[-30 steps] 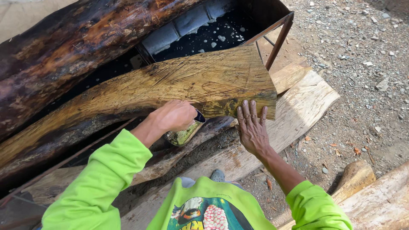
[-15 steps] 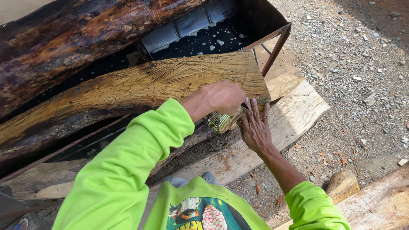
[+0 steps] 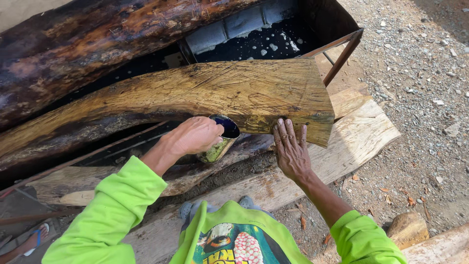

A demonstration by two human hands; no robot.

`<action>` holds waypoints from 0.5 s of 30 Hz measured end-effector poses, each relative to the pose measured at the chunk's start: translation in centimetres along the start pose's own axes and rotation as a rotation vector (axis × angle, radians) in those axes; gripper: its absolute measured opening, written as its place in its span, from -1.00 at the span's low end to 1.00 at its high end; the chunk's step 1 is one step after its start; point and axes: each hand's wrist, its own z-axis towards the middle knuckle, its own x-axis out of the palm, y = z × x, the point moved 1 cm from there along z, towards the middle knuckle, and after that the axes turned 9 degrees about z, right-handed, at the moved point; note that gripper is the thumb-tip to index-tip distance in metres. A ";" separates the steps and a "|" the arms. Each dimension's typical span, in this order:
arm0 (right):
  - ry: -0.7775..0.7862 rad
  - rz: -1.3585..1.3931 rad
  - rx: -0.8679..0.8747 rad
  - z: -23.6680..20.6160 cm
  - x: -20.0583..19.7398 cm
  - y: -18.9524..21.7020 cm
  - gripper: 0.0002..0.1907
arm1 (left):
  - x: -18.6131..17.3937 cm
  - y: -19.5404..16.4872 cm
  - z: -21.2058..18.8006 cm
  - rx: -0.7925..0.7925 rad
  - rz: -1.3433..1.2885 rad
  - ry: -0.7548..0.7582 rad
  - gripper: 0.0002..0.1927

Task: The person scoops dark liquid from a trough with a metal cup and pours it over large curved wooden beams, then rubs the wet surface by hand and scrubs sections with a brush, working along the beams and repeating the pour-and-scrub cycle on different areas.

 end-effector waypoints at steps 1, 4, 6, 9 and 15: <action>0.059 -0.138 -0.004 0.7 -0.1 0.5 -0.31 | 0.4 0.7 -0.3 -0.030 0.032 0.057 -0.74; -0.044 0.145 -0.069 2.6 -0.5 2.7 -0.30 | 1.5 2.2 0.3 -0.047 0.140 0.129 -0.76; 0.004 0.021 -0.084 3.8 -0.5 4.0 -0.31 | 1.8 2.5 2.0 0.014 0.233 0.185 -0.79; 0.009 0.009 -0.068 4.4 -0.3 5.4 -0.31 | 1.3 2.0 4.8 0.076 0.213 0.229 -0.83; 0.018 0.066 -0.019 4.2 -0.8 5.2 -0.32 | -2.4 -0.9 10.8 0.189 0.148 0.254 -0.82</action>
